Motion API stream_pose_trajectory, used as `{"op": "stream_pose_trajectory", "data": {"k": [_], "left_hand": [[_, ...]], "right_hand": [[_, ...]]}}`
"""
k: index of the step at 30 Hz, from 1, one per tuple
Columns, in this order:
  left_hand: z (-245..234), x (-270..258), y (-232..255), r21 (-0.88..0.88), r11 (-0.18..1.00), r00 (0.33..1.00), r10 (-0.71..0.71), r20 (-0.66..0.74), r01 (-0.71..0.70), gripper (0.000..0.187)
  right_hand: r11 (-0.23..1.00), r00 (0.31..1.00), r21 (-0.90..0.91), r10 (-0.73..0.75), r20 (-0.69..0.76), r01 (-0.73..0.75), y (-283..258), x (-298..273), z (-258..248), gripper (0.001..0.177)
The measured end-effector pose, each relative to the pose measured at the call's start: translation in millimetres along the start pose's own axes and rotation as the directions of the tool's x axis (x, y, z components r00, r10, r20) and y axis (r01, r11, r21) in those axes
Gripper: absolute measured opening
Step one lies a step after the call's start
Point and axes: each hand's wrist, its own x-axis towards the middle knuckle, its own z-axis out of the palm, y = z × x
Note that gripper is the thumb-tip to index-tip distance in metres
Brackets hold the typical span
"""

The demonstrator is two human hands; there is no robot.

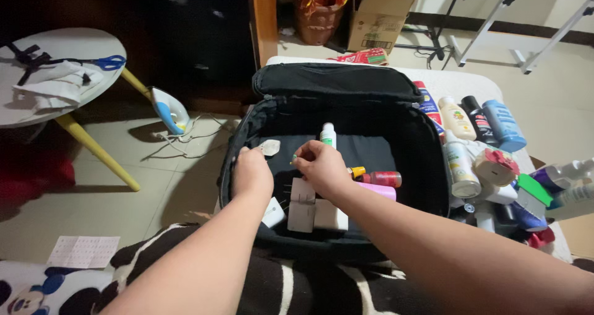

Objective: The person sits on the floor next to a bed and packs toiletry and cosmetic bottles, tubes, and small containers one at a time into an open black bag, arranging them inside and picking items from the pile beside the bag.

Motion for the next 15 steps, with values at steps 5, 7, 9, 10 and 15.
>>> {"op": "stream_pose_trajectory", "data": {"k": [5, 7, 9, 10, 15], "left_hand": [[-4, 2, 1, 0.022, 0.996, 0.996, 0.091, 0.022, -0.092, 0.036], [-2, 3, 1, 0.178, 0.973, 0.988, 0.136, 0.079, -0.148, 0.024], [2, 6, 1, 0.173, 0.979, 0.99, 0.089, 0.113, -0.108, 0.017], [4, 8, 0, 0.091, 0.995, 0.992, 0.024, 0.122, -0.035, 0.016], [16, 1, -6, -0.589, 0.78, 0.935, 0.017, 0.355, 0.21, 0.017]], "right_hand": [[0.999, 1.0, -0.028, 0.019, 0.014, -0.018, -1, -5, -4, 0.016], [1.0, 1.0, 0.012, 0.025, 0.012, -0.026, -1, -6, -5, 0.015], [0.989, 1.0, 0.147, 0.025, 0.017, -0.027, 0, -6, -7, 0.013], [0.976, 1.0, 0.214, 0.024, 0.02, -0.028, 1, -7, -9, 0.013], [0.863, 0.995, 0.496, 0.104, 0.006, -0.093, 2, -9, -27, 0.012]]}}
